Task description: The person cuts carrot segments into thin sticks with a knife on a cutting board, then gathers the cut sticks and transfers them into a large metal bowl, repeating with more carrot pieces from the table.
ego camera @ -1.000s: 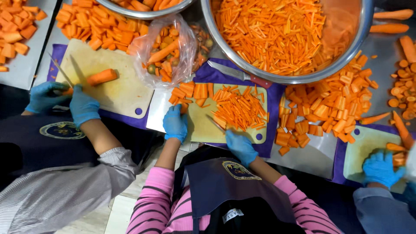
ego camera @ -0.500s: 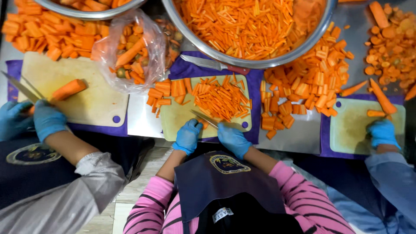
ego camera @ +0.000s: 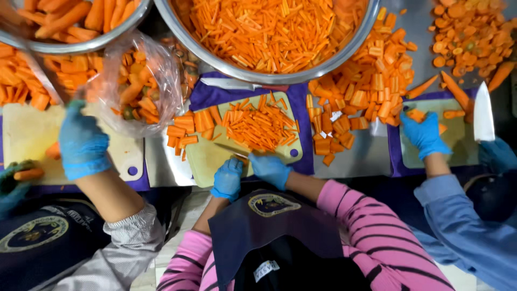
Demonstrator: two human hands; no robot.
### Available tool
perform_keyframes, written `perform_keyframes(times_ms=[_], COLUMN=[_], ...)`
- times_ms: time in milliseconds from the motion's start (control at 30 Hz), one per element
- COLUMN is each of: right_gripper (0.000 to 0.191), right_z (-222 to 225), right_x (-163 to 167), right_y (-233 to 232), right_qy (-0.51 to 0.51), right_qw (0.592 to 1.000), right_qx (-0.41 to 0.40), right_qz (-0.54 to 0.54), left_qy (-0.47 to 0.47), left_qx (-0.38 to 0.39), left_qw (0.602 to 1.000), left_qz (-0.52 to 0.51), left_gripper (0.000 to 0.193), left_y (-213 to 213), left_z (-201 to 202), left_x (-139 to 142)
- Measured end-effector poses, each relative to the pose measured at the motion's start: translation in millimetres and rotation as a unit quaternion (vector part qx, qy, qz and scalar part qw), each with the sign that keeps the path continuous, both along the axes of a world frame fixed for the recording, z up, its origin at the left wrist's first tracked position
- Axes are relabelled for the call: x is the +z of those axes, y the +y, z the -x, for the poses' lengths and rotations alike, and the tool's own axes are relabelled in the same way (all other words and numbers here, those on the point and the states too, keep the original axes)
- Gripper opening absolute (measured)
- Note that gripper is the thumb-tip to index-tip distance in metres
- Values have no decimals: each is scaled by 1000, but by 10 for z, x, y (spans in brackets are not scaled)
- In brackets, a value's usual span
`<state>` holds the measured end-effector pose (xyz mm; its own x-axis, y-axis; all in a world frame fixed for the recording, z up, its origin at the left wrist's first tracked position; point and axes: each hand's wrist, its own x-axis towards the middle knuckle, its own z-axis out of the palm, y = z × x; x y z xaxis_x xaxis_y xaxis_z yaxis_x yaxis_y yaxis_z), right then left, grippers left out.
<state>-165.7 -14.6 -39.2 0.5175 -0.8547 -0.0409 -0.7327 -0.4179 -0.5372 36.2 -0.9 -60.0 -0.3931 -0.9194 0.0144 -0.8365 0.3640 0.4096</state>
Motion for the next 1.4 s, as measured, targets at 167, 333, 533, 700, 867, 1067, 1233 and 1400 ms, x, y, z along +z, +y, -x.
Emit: perform_keyframes(times_ms=[167, 333, 533, 700, 867, 1067, 1233, 1400], right_gripper=[26, 24, 26, 24, 25, 19, 17, 29], right_z=[-3, 1, -100, -22, -33, -114, 120, 200], right_x=[-36, -71, -51, 23, 25, 44, 148, 237], right_y=[89, 113, 70, 90, 191, -39, 72, 351], right_qy=[-16, -31, -28, -6, -17, 14, 6, -63], right_qw=[998, 995, 997, 998, 998, 993, 999, 969], right_qx=[18, 48, 32, 40, 30, -48, 1, -41], right_qz=[66, 84, 67, -54, 45, -105, -39, -233], left_qy=[-9, -1, 30, 38, 52, 133, 106, -58], left_qx=[-27, -33, -18, -29, 10, 44, 179, 36], left_qw=[996, 997, 994, 982, 988, 985, 970, 995], left_qz=[82, 75, 103, 183, 148, 105, 122, 71], left_gripper=[34, 32, 34, 29, 27, 21, 43, 72], left_y=[54, 86, 111, 122, 131, 23, -561, -1219], left_z=[-31, -63, -84, -94, -99, -157, -416, -574], left_x=[-45, -24, -49, -85, -69, 26, 242, 523])
